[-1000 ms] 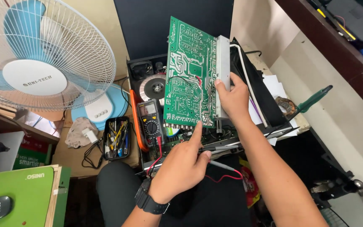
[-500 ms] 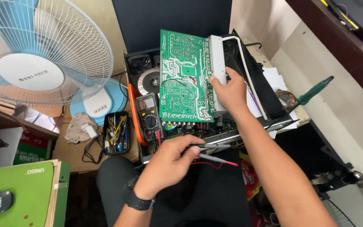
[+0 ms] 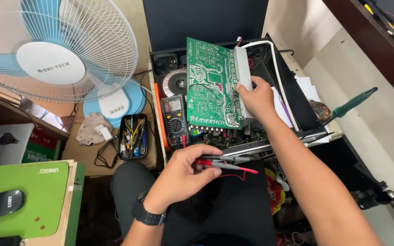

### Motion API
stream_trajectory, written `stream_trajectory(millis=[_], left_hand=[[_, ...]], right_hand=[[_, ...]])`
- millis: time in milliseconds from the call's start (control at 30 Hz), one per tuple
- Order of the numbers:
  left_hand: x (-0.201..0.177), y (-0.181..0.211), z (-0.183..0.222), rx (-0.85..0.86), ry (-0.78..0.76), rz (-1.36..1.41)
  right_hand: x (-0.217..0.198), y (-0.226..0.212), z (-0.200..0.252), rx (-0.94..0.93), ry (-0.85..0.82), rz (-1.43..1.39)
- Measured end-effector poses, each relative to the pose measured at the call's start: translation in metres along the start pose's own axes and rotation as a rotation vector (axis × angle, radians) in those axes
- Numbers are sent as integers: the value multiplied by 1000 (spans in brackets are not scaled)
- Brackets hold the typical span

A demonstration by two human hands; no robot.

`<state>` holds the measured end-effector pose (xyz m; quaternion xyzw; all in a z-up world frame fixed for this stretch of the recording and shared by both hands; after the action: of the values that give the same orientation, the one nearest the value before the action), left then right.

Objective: Testing a circuit board inside an electronic device using a multimeter to check for continuity or voltage.

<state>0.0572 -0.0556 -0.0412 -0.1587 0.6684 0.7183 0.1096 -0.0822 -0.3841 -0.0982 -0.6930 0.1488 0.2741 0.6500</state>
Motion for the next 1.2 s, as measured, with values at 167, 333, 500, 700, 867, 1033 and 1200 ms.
stream_trajectory(millis=[167,333,500,700,867,1033,1200], left_hand=[[-10,17,0,153,160,-78],[-8,29,0,322,205,-122],[-2,39,-7,393,218,-141],[-6,34,-19,345,304,-14],[0,34,-30,329,296,36],[6,57,-34,411,305,24],[-5,55,-26,510,550,-443]], right_hand=[[0,-5,3,26,-38,52],[-4,-13,21,109,-100,34],[-1,-11,22,116,-155,71],[-48,-105,101,-773,25,-55],[-26,-99,189,-552,-664,-619],[-39,-69,190,-708,-463,-713],[-52,-27,139,-368,-192,-846]])
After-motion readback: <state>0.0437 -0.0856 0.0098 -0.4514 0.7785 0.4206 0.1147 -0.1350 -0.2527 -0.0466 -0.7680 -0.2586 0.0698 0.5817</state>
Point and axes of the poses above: each hand's wrist, its own z-axis away from the middle knuckle, its own x-axis out of the palm, y = z × x, the point moved 10 cm from there along -z, towards the middle knuckle, and after that the axes turned 10 degrees about -z, right-handed, at the moved point
